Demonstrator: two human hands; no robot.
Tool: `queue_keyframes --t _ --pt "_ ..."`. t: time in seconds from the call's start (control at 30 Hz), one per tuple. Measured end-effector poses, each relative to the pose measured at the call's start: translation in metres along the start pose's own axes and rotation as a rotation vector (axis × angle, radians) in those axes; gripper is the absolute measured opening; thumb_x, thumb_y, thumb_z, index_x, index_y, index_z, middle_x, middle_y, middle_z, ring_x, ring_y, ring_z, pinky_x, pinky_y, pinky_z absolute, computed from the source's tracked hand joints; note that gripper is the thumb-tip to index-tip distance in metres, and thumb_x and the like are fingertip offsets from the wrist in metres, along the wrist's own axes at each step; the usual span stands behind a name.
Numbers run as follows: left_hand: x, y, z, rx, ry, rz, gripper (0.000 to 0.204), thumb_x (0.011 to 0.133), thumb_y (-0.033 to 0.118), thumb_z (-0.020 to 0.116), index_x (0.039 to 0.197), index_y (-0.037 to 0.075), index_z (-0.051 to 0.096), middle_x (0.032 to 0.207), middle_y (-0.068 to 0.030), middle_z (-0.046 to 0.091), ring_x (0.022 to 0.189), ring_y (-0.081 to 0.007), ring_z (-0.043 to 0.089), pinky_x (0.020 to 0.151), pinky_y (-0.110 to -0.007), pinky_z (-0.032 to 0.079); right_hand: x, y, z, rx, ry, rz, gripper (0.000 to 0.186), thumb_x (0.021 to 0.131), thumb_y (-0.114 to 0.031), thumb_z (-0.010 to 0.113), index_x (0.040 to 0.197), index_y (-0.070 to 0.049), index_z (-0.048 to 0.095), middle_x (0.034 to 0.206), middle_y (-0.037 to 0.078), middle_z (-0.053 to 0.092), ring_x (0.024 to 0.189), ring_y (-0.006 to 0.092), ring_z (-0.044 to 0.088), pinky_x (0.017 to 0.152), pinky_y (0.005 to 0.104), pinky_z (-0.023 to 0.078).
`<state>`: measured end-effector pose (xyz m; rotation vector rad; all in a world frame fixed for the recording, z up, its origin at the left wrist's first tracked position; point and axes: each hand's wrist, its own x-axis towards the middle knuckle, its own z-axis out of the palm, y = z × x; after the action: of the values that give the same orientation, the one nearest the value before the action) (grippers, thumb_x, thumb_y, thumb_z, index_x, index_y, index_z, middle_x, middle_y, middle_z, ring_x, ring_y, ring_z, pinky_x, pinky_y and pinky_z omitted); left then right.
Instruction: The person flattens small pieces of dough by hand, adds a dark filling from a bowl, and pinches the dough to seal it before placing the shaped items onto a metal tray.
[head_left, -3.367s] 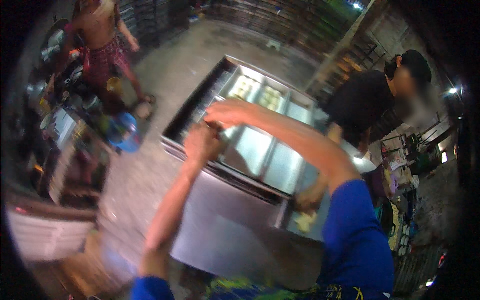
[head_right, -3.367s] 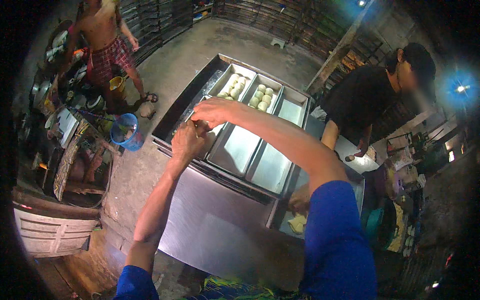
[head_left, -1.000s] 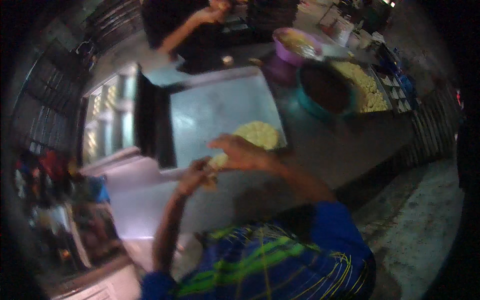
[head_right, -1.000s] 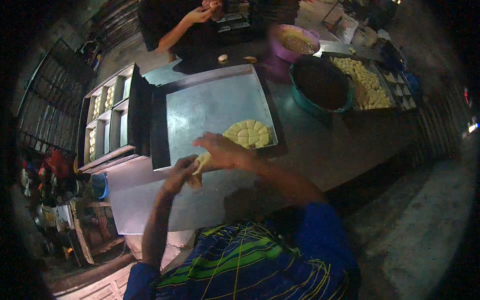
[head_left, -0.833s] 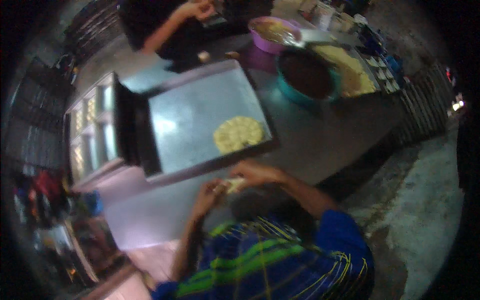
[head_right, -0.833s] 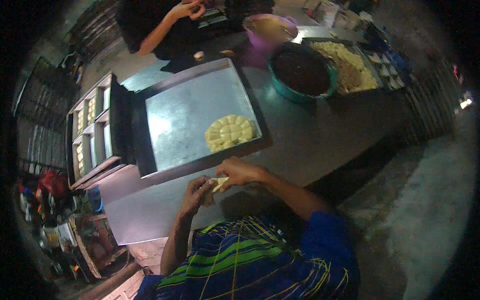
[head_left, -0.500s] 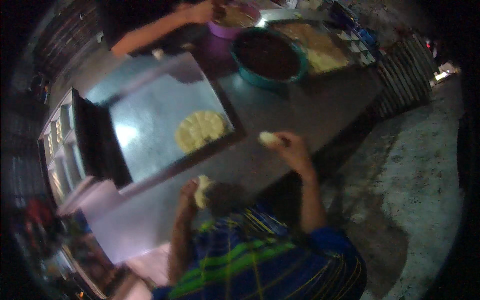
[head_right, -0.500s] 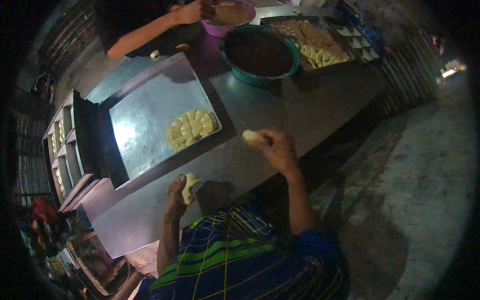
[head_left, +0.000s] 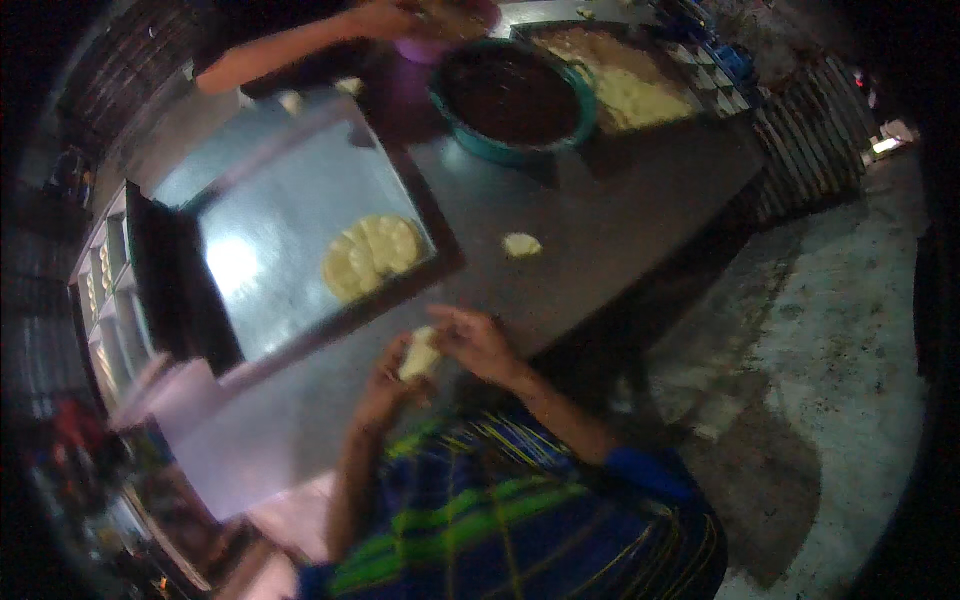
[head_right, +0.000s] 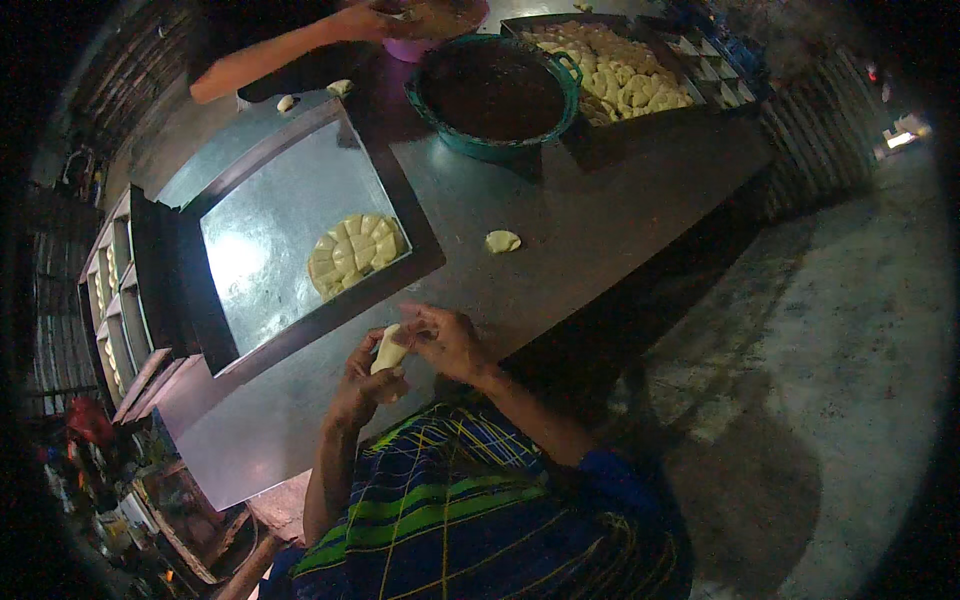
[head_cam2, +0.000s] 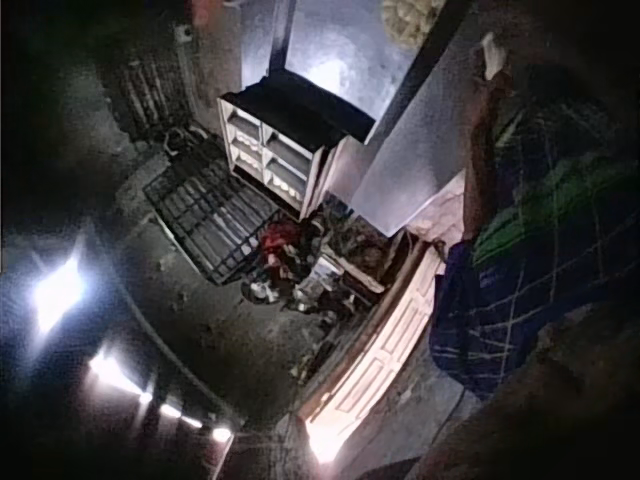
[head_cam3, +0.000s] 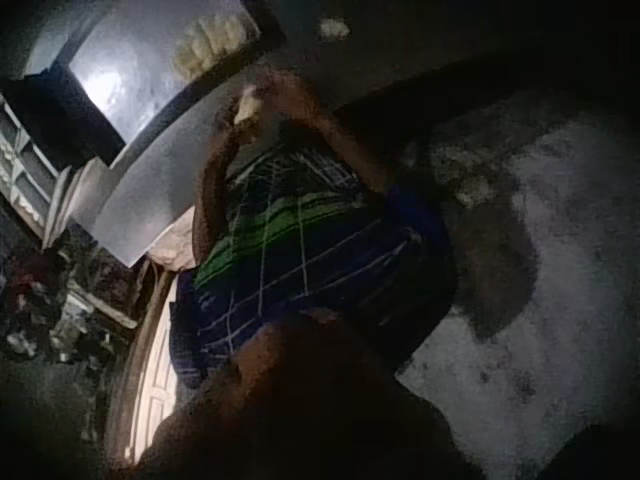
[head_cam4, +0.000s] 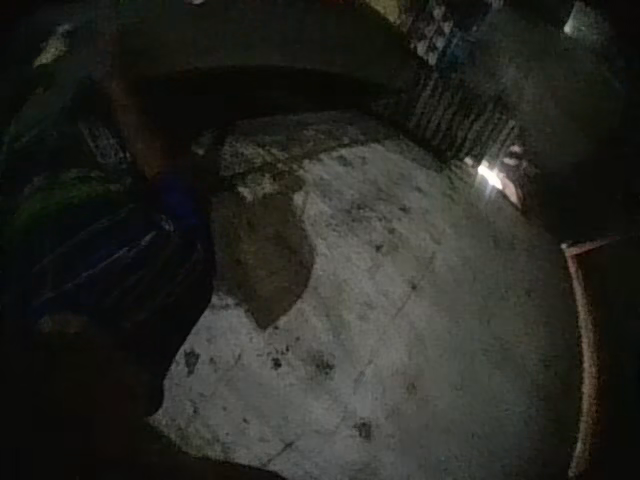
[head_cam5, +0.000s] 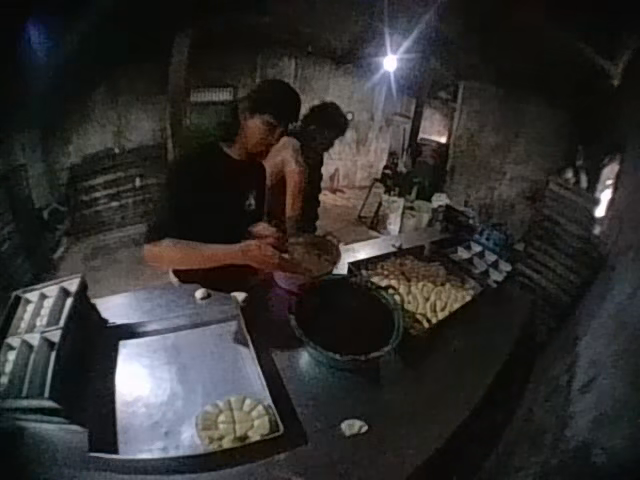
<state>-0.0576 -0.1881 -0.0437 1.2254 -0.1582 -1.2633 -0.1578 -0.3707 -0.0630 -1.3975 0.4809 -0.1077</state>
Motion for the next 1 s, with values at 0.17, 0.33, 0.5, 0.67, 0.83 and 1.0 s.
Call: queue_keyframes --t 0.17,0.33,0.5,0.67,0.83,1.0 --pt "0.004 -0.016 0.010 0.340 0.017 0.105 0.049 0.084 0.013 0.074 0.127 0.006 0.051 0.102 -0.0055 0.065 0.080 -0.0122 0.061 0.070 -0.027 0.049 -0.011 -0.039 -0.017 -0.171 0.129 -0.068 0.022 0.086 -0.010 0.075 0.107 -0.001 0.073 0.095 0.007 0.075 0.091 0.0131 0.069 0.082 0.0293 0.054" --pt "-0.004 -0.003 0.014 0.433 -0.245 -0.094 0.031 0.088 0.017 0.072 0.114 0.003 0.063 0.091 -0.0043 0.066 0.079 -0.0112 0.061 0.072 -0.026 0.048 -0.023 -0.090 -0.059 -0.205 0.388 -0.222 0.019 0.088 -0.007 0.072 0.107 -0.003 0.072 0.100 0.007 0.074 0.091 0.0119 0.066 0.083 0.0266 0.053" --pt "-0.018 -0.015 0.016 -0.034 -0.173 -0.138 0.042 0.089 0.023 0.072 0.124 0.002 0.062 0.098 -0.0041 0.067 0.086 -0.0127 0.062 0.076 -0.026 0.049 -0.025 -0.100 -0.119 -0.460 1.101 -0.654 0.024 0.095 -0.009 0.066 0.118 -0.001 0.066 0.124 0.011 0.064 0.106 0.0195 0.063 0.090 0.0326 0.053" --pt "-0.014 0.000 0.021 -0.452 -0.080 0.049 0.064 0.084 0.023 0.077 0.139 0.003 0.050 0.116 -0.0072 0.064 0.106 -0.0165 0.060 0.092 -0.029 0.048 -0.011 -0.021 -0.144 -1.469 0.760 -0.284 0.032 0.091 -0.009 0.066 0.122 0.000 0.063 0.136 0.018 0.056 0.124 0.0363 0.054 0.103 0.0460 0.046" --pt "-0.018 0.021 0.029 -0.315 -0.027 0.199 0.070 0.083 0.015 0.076 0.144 0.008 0.044 0.127 -0.0098 0.058 0.115 -0.0210 0.057 0.102 -0.035 0.044 -0.018 -0.018 -0.052 -0.989 0.357 -0.392 0.051 0.089 -0.010 0.068 0.137 -0.001 0.054 0.142 0.020 0.051 0.133 0.0357 0.048 0.105 0.0434 0.044" --pt "-0.007 0.009 0.022 -0.101 0.076 0.196 0.054 0.084 0.006 0.071 0.134 0.006 0.050 0.122 -0.0084 0.058 0.112 -0.0194 0.057 0.097 -0.035 0.047 -0.025 -0.047 0.003 -0.301 -0.139 -0.110 0.031 0.088 -0.014 0.073 0.117 -0.003 0.070 0.117 0.012 0.070 0.109 0.0194 0.064 0.092 0.0307 0.051"
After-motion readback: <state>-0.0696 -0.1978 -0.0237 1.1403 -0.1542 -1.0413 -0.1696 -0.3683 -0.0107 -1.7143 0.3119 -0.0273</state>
